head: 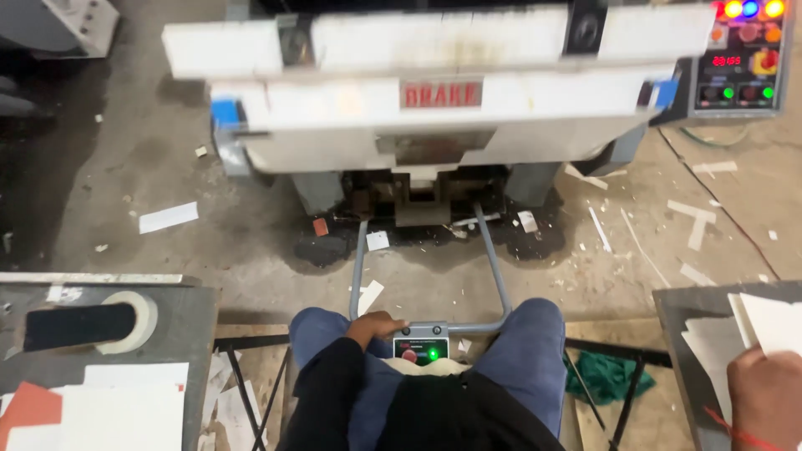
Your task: Operate an industrial die-cutting press to cut or crease paper sheets for envelopes.
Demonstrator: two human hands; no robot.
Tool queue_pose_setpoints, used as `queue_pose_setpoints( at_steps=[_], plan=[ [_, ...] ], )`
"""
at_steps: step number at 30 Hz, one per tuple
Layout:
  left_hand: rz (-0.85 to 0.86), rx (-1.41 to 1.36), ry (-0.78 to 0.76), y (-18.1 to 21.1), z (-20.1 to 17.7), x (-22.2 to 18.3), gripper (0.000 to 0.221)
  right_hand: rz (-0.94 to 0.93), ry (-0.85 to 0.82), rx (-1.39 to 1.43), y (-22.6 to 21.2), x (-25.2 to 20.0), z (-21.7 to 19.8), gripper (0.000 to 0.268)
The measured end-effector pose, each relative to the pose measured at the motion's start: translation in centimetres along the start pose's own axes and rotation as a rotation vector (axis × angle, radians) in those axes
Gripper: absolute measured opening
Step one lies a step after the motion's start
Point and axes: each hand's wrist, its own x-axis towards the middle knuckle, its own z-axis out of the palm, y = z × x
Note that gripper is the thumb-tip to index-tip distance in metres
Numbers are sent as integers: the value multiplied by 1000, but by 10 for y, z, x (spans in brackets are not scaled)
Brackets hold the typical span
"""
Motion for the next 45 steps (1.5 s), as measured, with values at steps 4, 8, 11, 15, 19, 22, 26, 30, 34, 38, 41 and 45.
queue_pose_setpoints(
  at_steps=[4,8,11,15,19,22,26,30,34,38,41,45],
  plan=[
    [-24,-40,149,5,10,10,73,-18,30,-102,-49,-27,-59,35],
    [-112,90,497,19,12,-21,70,-38,58,-154,-61,-22,-68,29],
    [-156,24,497,24,2,-26,70,-6,-1,-91,-68,-22,-86,32],
    [-109,8,302,17,19,0,59,-6,-9,-106,-74,-23,-92,34],
    [226,261,4,93,4,-59,51,41,-73,-27,-72,-22,-88,46],
    [702,23,43,160,-32,-106,52,48,-94,45,-68,-24,-78,50],
    [795,-142,541,211,-111,-131,65,100,-145,94,-53,-23,-59,51],
    [545,174,943,203,-116,-120,80,53,-152,77,-56,-37,-82,51],
    [503,359,991,198,-61,-172,90,-32,-27,443,-124,-67,-139,32],
    [506,370,1072,138,27,-150,46,177,-744,1236,-192,-123,-87,40],
    [736,36,1141,144,18,-203,35,561,-1287,1681,-281,-130,-134,59],
    [762,-27,1237,138,23,-226,34,630,-1398,1853,-338,-132,-137,49]
  ],
)
